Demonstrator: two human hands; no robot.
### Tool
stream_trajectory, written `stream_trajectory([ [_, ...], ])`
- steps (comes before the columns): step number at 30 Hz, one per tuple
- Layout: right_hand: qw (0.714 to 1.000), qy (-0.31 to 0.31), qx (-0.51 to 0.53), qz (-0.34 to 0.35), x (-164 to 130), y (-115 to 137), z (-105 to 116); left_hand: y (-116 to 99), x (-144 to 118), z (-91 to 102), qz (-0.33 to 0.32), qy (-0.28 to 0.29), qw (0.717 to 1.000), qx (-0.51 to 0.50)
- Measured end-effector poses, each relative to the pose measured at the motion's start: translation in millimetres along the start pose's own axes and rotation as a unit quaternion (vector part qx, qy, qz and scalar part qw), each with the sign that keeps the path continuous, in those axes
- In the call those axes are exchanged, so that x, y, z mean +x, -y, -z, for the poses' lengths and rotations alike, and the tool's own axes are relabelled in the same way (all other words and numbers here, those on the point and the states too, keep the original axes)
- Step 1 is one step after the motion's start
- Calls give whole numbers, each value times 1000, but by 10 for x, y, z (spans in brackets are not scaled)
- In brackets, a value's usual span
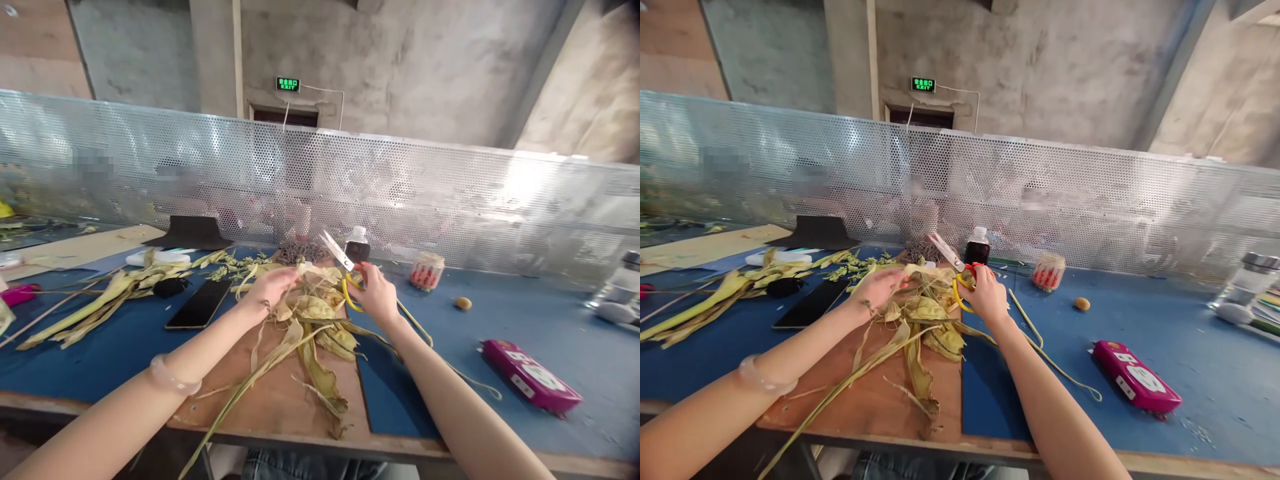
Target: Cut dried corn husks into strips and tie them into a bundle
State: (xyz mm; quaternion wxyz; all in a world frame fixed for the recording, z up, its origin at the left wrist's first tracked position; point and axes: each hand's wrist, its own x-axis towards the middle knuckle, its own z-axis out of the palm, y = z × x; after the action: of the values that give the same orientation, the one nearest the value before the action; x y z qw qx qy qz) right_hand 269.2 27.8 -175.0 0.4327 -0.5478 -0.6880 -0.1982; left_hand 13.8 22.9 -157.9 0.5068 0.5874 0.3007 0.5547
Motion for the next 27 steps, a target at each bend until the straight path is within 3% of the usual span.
stream_trajectory([
  [3,998,28,-13,-52,-10,93,24,-29,93,105,36,-51,982,-179],
  [6,996,64,-27,-51,-19,237,48,-114,103,164,45,-61,962,-264],
  [11,983,146,-49,-103,-37,486,0,-221,85,217,21,-63,958,-280],
  [15,978,191,-63,-60,-68,544,-52,-223,72,265,31,-65,967,-244],
  [21,974,212,-64,-51,-76,491,-50,-172,86,288,55,-33,974,-217],
  [27,973,213,-71,-46,-73,480,-44,-180,108,289,52,-48,975,-212],
])
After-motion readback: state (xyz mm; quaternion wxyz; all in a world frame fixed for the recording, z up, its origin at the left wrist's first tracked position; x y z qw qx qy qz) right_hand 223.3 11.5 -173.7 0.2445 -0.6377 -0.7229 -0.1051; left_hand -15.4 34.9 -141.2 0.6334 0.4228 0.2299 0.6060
